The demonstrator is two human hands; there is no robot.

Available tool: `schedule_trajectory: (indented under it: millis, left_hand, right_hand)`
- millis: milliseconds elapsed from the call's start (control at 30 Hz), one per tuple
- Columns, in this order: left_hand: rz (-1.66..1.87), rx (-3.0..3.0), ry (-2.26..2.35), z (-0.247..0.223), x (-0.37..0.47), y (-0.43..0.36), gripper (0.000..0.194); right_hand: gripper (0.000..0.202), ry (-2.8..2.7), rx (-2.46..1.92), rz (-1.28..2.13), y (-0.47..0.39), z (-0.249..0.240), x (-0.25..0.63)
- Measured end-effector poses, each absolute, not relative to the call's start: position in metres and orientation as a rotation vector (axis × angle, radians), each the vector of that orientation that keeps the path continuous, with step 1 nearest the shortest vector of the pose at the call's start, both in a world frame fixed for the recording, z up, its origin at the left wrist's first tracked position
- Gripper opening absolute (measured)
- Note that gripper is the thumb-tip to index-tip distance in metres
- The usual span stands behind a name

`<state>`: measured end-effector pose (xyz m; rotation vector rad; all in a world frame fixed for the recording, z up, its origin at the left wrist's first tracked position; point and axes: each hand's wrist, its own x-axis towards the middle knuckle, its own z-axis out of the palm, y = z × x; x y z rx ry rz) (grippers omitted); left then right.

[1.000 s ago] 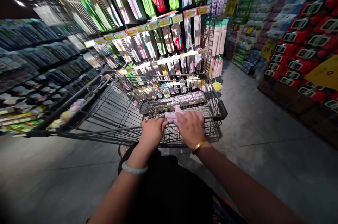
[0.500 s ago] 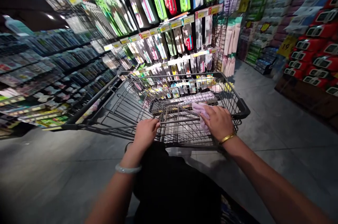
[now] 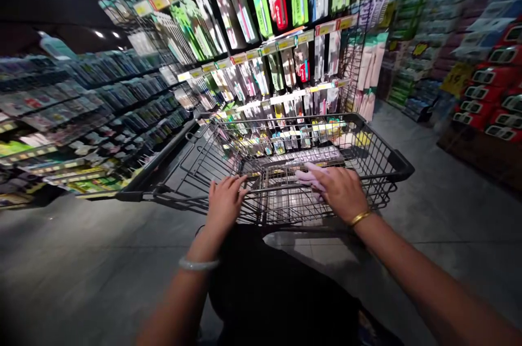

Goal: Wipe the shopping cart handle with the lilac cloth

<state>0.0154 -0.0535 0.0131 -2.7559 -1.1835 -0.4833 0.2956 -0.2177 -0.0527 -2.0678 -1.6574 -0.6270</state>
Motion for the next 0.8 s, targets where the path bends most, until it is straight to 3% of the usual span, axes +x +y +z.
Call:
schedule_trajectory:
  millis: [167, 300, 433, 800]
  left_hand:
    - [-0.277, -2.665, -1.302, 0.011, 0.002, -0.05, 0.041]
    - [-0.292, -2.63, -1.279, 0.011, 0.006, -0.054, 0.037]
    - [-0.328, -2.636, -1.275, 0.01, 0.008, -0.058, 0.038]
    - [-0.449, -2.79, -1.204, 0.001, 0.043, -0.109, 0.033]
  right_hand:
    - [0.041, -1.365, -2.176, -0.6, -0.192, -0.039, 0.239]
    - [0.036, -1.646, -1.958, -0.514, -0.164, -0.025, 0.188]
    - [0.04, -1.831, -1.907, -0.519, -0.176, -0.029, 0.213]
    - [0.055, -1.601, -2.135, -0.641, -0.217, -0.047, 0.286]
